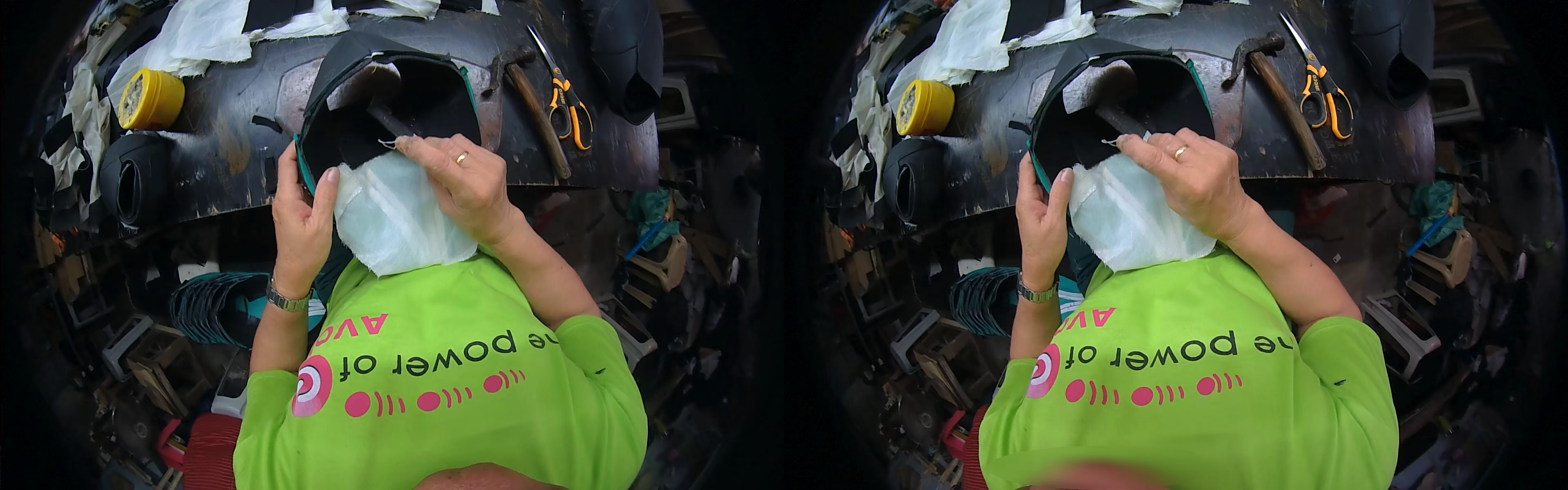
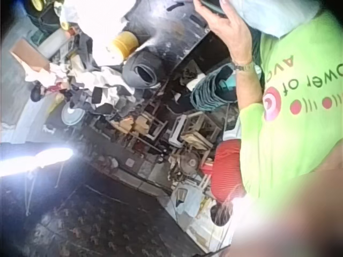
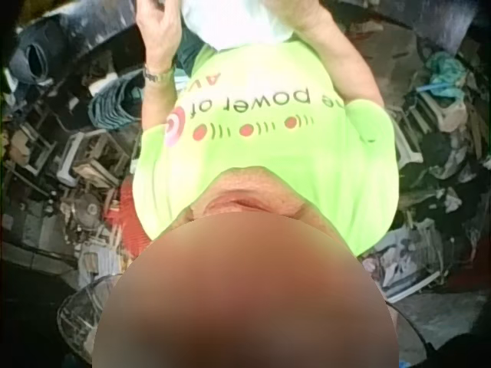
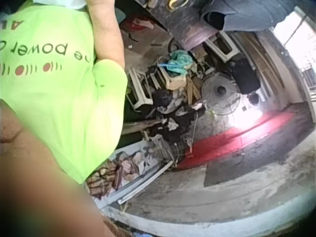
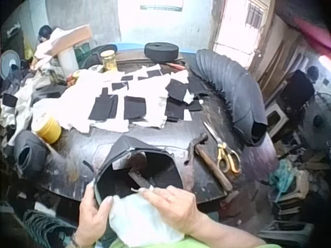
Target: The person repeatedly places white fabric and black foam padding inside a teal helmet, trims the edges with scissors, and uses a hammer to press the padding into place. The person flips the helmet to access different areas and continues trimming and tucking the materials.
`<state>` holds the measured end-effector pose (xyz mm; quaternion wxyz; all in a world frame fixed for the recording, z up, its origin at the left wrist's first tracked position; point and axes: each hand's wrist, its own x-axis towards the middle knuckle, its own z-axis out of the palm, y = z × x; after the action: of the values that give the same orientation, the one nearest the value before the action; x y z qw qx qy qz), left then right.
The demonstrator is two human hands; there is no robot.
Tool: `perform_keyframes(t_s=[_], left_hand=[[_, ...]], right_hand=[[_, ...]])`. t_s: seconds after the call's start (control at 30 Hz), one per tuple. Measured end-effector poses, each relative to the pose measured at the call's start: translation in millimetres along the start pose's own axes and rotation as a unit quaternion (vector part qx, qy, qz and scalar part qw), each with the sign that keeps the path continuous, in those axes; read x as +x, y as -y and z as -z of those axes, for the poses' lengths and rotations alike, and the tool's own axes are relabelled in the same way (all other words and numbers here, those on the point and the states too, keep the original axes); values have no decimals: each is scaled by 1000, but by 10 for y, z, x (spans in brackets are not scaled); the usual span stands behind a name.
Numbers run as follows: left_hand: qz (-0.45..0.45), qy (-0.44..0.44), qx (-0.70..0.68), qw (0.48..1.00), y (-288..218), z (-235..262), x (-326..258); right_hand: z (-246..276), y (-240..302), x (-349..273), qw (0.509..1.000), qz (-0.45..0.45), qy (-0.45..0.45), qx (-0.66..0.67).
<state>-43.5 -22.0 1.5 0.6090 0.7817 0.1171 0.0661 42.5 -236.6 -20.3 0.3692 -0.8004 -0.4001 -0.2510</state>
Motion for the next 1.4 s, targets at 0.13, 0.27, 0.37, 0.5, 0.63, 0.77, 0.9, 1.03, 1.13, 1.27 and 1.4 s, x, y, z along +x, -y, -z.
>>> perform_keyframes(t_s=[0.13,0.27,0.37,0.5,0.63,0.77,0.9,1.03,1.13,1.27,1.4], left_hand=[[10,-9,39,999,67,-42,-31],[-1,-22,47,999,112,-77,-61],[-4,-13,55,998,97,-71,-56],[-20,-10,75,997,54,-66,-29],[-67,-18,112,991,32,-66,-13],[-105,-21,97,989,14,-52,7],[-174,-35,204,963,-60,-23,23],[-298,-119,328,889,-216,-63,-73],[-432,-61,268,859,-323,-167,-144],[-269,151,261,915,-326,-358,-89],[-242,185,348,887,-241,-389,39]], right_hand=[[17,23,21,999,-19,16,26],[116,118,98,972,-193,46,123],[162,132,175,955,-259,44,136],[103,62,259,938,-320,49,123],[80,10,290,953,-287,63,75],[248,6,298,927,-337,94,133],[398,23,278,878,-413,133,203],[369,22,215,850,-424,83,302],[297,-7,168,845,-436,77,300],[218,-60,141,826,-426,37,366],[183,-121,131,803,-431,1,411]])
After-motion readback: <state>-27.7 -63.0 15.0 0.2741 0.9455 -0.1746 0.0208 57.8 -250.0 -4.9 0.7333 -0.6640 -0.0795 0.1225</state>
